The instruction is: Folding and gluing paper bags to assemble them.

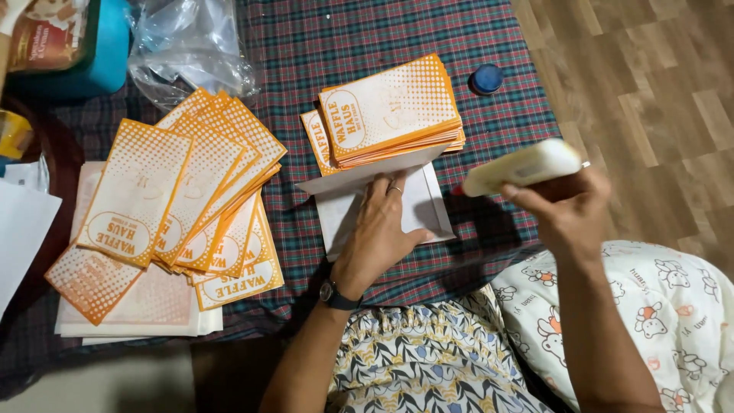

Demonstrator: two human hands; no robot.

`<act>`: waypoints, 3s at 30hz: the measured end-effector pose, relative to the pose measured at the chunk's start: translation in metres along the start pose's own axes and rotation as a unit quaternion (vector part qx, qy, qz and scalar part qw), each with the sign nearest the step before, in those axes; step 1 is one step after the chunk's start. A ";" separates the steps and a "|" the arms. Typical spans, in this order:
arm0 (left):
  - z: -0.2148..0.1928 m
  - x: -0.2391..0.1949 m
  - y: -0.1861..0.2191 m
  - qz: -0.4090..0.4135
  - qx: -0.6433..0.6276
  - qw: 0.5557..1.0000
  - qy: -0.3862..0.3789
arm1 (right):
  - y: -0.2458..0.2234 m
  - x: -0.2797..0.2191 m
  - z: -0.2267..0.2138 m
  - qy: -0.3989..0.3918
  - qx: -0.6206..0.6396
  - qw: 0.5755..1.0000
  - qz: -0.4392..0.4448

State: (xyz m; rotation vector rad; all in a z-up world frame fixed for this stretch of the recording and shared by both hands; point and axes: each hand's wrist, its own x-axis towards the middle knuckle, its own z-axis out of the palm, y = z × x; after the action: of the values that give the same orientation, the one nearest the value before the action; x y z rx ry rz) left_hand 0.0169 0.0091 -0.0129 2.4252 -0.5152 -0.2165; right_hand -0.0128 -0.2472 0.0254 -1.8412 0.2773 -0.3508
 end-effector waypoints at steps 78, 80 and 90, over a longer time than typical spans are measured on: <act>-0.064 0.011 -0.033 -0.065 -0.457 0.876 -0.139 | 0.007 -0.077 0.110 -0.125 0.106 0.973 -0.163; -0.061 0.014 -0.038 -0.061 -0.462 0.873 -0.141 | -0.010 -0.082 0.125 -0.135 0.112 0.971 -0.164; -0.054 0.015 -0.041 -0.038 -0.436 0.889 -0.137 | 0.042 -0.065 0.107 -0.112 0.183 0.976 -0.038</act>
State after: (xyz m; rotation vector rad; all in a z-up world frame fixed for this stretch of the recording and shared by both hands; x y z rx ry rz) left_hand 0.0578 0.0626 0.0032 1.5324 -0.3338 -0.6743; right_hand -0.0333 -0.1405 -0.0503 -1.5120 -0.0142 -0.2264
